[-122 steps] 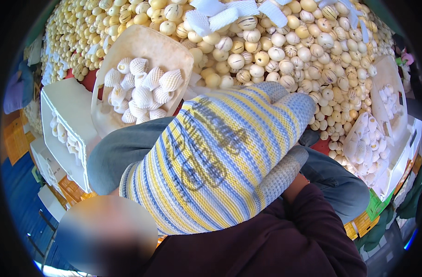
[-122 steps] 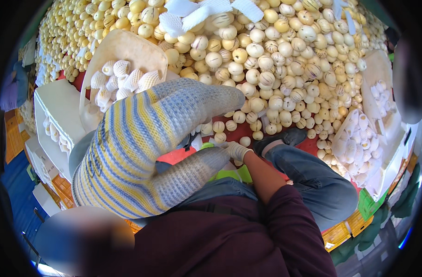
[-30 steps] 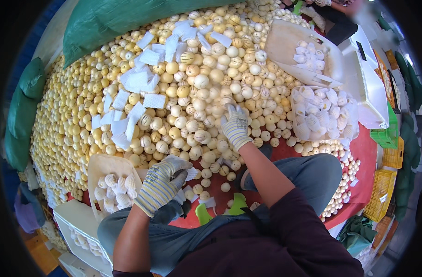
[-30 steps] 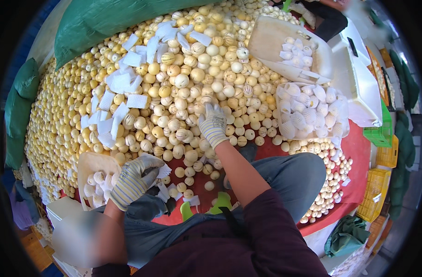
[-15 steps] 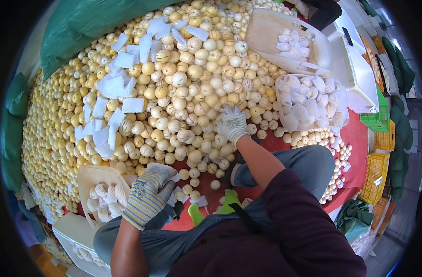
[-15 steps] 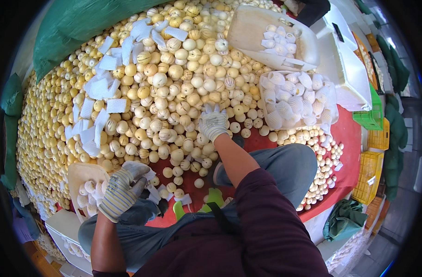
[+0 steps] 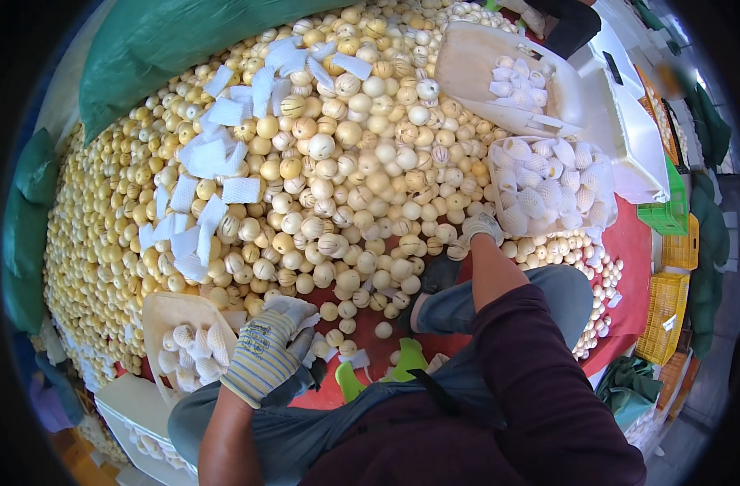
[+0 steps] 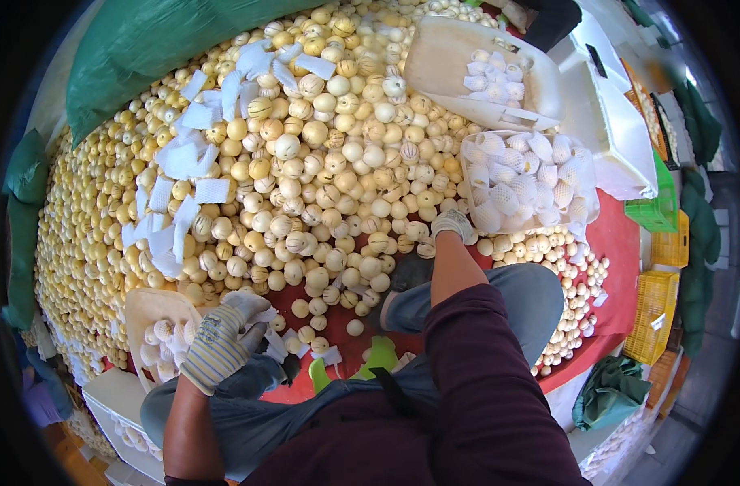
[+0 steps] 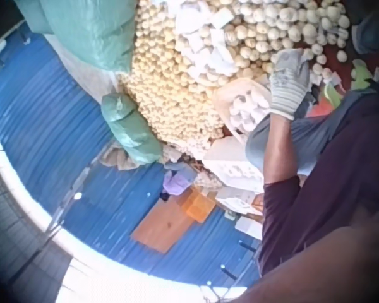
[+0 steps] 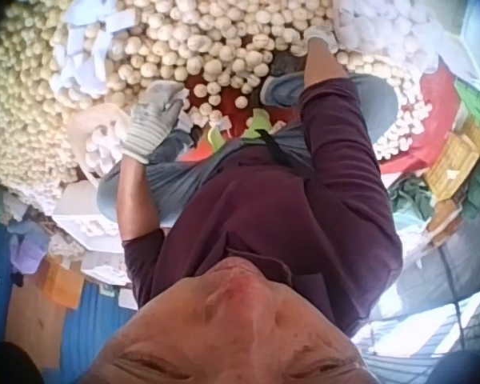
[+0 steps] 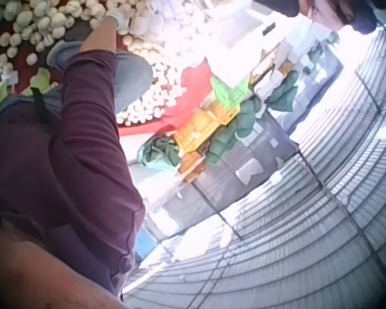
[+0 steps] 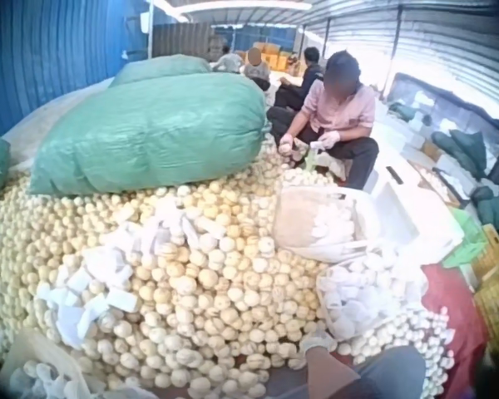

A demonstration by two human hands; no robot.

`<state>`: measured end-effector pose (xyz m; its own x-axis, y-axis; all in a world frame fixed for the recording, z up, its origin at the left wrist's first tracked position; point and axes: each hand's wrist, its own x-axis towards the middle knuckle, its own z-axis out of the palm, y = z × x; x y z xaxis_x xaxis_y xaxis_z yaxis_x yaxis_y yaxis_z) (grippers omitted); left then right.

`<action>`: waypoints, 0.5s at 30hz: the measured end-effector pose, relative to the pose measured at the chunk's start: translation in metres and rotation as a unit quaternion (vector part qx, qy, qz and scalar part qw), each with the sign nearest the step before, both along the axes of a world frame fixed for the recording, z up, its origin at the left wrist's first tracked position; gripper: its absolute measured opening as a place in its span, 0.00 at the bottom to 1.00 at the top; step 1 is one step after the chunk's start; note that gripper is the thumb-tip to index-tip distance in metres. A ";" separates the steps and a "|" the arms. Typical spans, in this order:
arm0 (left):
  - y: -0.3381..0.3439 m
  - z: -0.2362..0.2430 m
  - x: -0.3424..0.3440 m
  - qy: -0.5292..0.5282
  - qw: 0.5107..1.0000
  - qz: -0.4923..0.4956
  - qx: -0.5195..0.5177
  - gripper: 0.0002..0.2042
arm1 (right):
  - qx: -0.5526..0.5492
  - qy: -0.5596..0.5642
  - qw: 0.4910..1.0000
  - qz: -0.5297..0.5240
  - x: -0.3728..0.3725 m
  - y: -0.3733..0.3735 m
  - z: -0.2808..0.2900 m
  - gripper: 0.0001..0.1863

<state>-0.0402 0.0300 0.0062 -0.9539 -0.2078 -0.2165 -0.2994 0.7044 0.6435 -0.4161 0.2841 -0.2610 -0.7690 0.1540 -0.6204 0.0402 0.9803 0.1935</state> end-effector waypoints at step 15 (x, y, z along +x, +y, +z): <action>-0.014 -0.007 -0.014 -0.035 0.976 0.155 0.147 0.19 | -0.259 0.096 0.961 -0.008 -0.005 -0.045 -0.027 0.44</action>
<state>-0.0544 0.0164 -0.0013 -0.8357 -0.4042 -0.3717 -0.5192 0.3610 0.7747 -0.4215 0.2388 -0.2878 -0.8771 -0.1241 -0.4640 0.0427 0.9420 -0.3328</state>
